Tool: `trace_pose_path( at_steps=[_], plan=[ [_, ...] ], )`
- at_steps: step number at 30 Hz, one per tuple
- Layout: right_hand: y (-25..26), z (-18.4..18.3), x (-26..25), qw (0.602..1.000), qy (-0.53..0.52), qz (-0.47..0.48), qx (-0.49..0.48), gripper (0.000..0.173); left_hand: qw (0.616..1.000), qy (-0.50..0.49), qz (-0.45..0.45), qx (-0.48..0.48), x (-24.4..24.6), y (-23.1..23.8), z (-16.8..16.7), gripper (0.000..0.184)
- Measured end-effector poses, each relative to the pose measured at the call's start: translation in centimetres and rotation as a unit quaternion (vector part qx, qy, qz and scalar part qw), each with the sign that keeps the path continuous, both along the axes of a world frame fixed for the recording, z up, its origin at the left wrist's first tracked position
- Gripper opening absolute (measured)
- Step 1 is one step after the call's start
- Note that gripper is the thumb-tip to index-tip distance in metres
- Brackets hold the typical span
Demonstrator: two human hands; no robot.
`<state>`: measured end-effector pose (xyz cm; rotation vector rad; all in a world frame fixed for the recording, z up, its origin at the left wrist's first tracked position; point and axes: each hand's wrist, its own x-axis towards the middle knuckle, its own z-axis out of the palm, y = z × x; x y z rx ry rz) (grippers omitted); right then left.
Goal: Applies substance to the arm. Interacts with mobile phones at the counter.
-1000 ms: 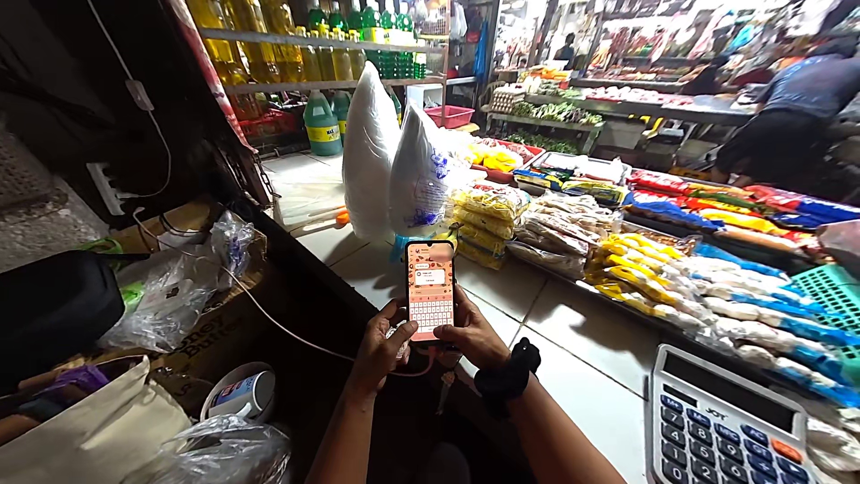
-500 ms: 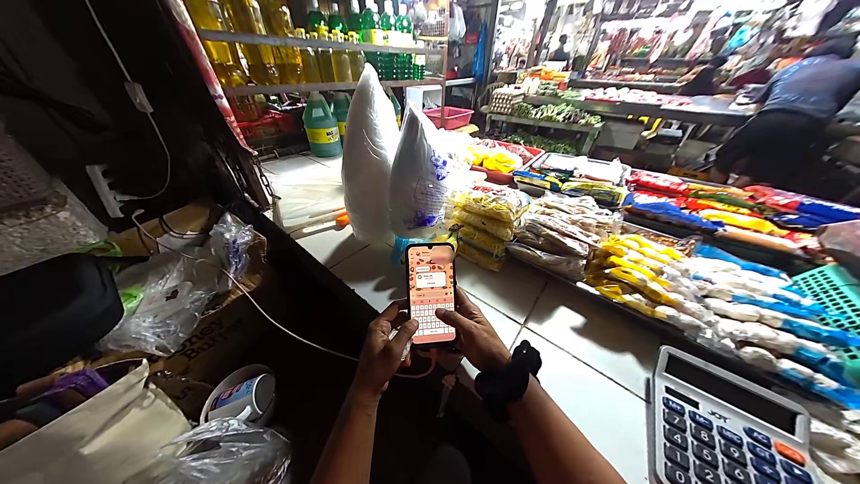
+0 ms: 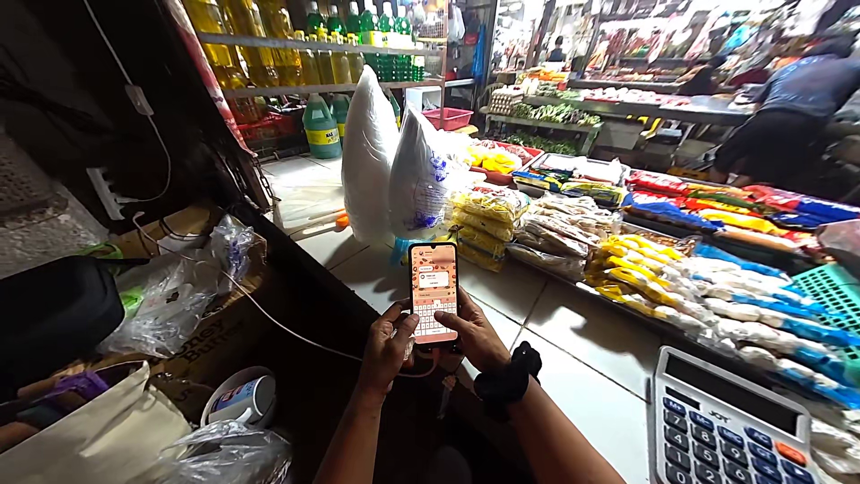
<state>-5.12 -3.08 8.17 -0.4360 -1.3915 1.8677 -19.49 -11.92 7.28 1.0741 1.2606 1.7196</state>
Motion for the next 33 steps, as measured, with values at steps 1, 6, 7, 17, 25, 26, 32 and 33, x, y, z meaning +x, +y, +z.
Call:
trace_pose_path(
  at_steps=[1, 6, 7, 17, 25, 26, 32, 33],
  plan=[
    [0.0, 0.0, 0.1, 1.000, -0.001, 0.008, -0.005, 0.058, 1.000, -0.024, -0.007, -0.006, -0.1, -0.1, 0.1, 0.029],
    [0.1, -0.2, 0.2, 0.999, -0.019, 0.037, 0.015, 0.082, 0.997, -0.077, -0.014, -0.021, -0.3, -0.4, 0.3, 0.031],
    [0.2, -0.3, 0.3, 0.999, -0.017, 0.042, 0.021, 0.083, 0.997, -0.080, -0.012, -0.021, -0.3, -0.4, 0.3, 0.031],
    [0.0, 0.0, 0.1, 0.999, -0.012, 0.039, -0.036, 0.059, 0.998, -0.065, -0.014, -0.017, -0.6, -0.6, -0.1, 0.030],
    [0.4, -0.2, 0.2, 0.997, -0.011, 0.065, -0.038, 0.068, 1.000, -0.013, 0.005, -0.011, -0.5, -0.4, -0.5, 0.031],
    [0.4, -0.2, 0.2, 0.997, -0.009, 0.067, -0.038, 0.069, 1.000, -0.017, -0.006, -0.007, -0.6, -0.5, -0.5, 0.033],
    [0.5, -0.3, 0.4, 0.996, 0.005, 0.082, -0.036, 0.070, 0.996, -0.027, -0.087, 0.015, -1.8, -1.0, -0.7, 0.053],
    [0.5, -0.3, 0.5, 0.996, 0.002, 0.083, -0.031, 0.071, 0.996, -0.027, -0.083, 0.012, -1.8, -1.0, -0.7, 0.052]
  ],
)
